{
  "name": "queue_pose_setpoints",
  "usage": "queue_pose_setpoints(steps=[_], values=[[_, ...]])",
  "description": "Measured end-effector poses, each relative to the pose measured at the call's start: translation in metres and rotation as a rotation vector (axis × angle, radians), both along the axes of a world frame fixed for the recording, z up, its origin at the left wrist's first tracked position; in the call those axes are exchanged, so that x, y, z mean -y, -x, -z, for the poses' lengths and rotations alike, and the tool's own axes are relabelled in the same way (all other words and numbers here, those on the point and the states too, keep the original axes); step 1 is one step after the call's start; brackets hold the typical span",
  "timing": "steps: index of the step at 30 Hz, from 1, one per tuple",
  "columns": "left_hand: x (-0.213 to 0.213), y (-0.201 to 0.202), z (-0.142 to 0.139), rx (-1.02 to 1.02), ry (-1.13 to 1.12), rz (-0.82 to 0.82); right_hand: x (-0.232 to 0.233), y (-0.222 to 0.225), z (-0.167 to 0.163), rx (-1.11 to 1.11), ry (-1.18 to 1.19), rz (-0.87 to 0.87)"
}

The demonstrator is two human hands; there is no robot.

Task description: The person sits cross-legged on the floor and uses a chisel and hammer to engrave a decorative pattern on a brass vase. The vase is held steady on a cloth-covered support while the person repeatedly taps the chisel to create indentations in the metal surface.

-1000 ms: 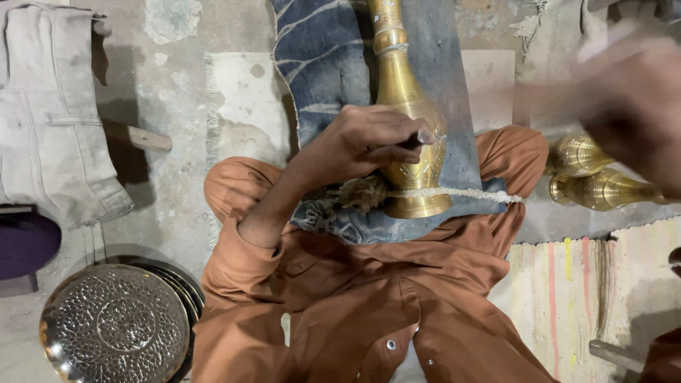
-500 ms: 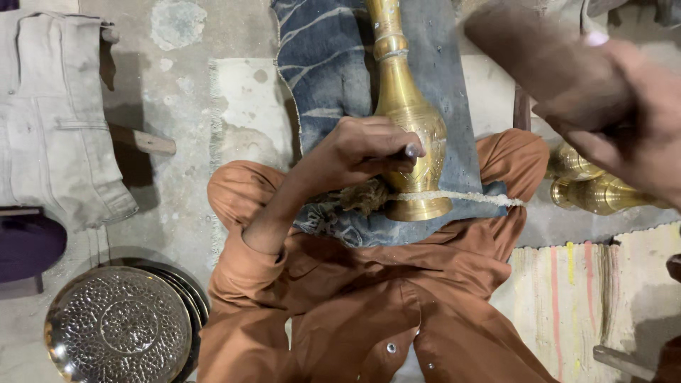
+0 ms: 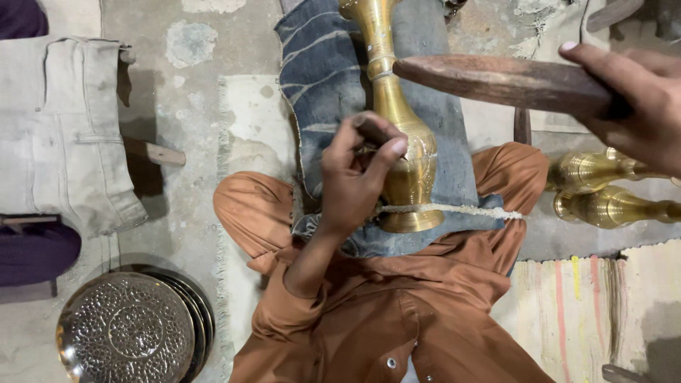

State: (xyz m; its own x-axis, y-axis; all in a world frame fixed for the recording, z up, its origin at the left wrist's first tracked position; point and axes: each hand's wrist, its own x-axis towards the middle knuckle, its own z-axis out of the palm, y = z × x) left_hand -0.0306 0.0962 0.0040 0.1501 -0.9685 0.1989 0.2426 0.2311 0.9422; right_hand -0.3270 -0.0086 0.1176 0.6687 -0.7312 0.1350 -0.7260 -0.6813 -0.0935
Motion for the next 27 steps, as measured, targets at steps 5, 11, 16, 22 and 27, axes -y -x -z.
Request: queue_pose_setpoints(steps=[5,11,16,22,27], values=[[0.008,0.001,-0.003,0.169,0.013,-0.041,0.018,0.006,0.001,-0.016,0.077,-0.086],[0.009,-0.002,-0.004,0.342,-0.036,-0.067,0.056,0.009,0.013,0.048,0.15,-0.321],[0.01,0.0,-0.004,0.245,-0.028,-0.058,0.075,0.0,0.026,0.041,-0.054,-0.249],[0.006,0.001,0.0,0.295,-0.064,-0.071,0.089,-0.019,0.03,0.047,-0.14,-0.258],[0.003,0.006,0.003,0.197,-0.07,-0.089,0.098,-0.03,0.035,-0.077,-0.123,-0.246]])
